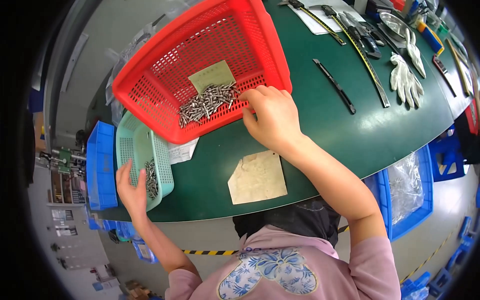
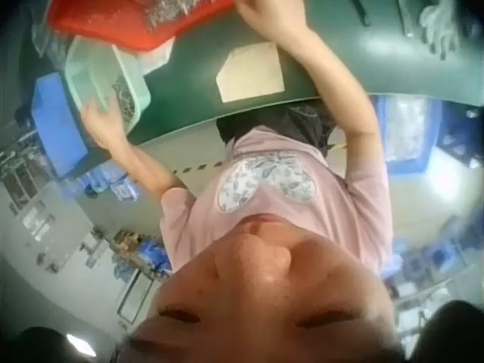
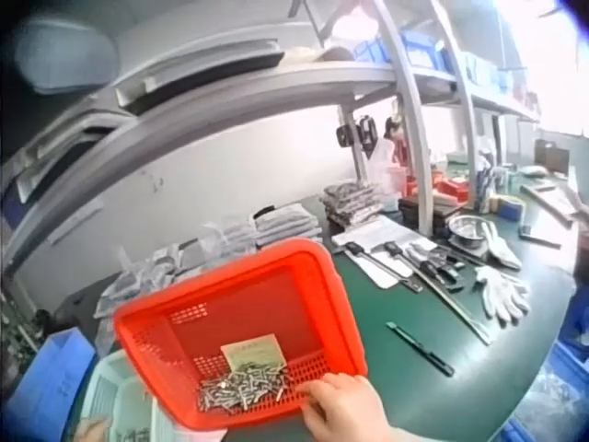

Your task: Manually sorting and inspecting small metal pins from one basket to another.

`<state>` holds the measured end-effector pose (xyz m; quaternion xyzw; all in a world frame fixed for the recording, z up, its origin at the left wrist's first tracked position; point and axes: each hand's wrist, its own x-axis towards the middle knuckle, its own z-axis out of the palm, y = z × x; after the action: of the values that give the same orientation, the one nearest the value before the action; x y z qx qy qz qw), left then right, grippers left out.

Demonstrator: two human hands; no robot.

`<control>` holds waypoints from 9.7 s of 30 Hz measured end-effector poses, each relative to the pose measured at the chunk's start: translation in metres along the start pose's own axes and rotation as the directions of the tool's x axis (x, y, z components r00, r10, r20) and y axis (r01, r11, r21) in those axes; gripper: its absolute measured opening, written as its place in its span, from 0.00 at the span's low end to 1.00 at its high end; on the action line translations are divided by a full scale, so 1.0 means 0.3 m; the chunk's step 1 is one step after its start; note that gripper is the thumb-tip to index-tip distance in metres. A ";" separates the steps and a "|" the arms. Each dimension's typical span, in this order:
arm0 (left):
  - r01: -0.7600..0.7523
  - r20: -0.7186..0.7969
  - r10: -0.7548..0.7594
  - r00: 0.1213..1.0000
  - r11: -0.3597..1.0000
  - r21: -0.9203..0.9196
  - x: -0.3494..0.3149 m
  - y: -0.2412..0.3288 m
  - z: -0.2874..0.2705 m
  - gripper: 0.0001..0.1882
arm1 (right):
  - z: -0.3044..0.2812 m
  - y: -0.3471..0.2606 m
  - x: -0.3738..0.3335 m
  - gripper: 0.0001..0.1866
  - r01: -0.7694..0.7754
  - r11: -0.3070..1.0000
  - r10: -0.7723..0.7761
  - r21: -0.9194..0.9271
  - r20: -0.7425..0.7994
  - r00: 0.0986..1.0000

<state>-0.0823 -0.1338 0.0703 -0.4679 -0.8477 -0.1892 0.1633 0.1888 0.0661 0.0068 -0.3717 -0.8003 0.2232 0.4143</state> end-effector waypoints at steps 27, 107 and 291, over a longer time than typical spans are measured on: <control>0.735 0.679 0.290 0.675 -0.178 -0.654 -0.004 0.391 0.268 0.15 | 0.066 -0.102 0.016 0.11 0.490 0.870 -0.491 -0.057 -0.022 0.871; 0.676 0.564 0.397 0.724 -0.244 -0.696 -0.021 0.405 0.291 0.07 | 0.005 -0.066 0.003 0.22 0.417 0.896 -0.409 0.151 -0.085 0.909; 0.651 0.471 0.563 0.679 -0.165 -0.741 -0.058 0.418 0.208 0.09 | 0.015 -0.085 -0.010 0.17 0.418 0.819 -0.460 0.393 0.014 0.888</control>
<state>0.0275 -0.0553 0.0288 -0.4010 -0.3725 -0.5629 -0.6193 0.1759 0.0475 0.0198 -0.0771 -0.8270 0.2920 0.4742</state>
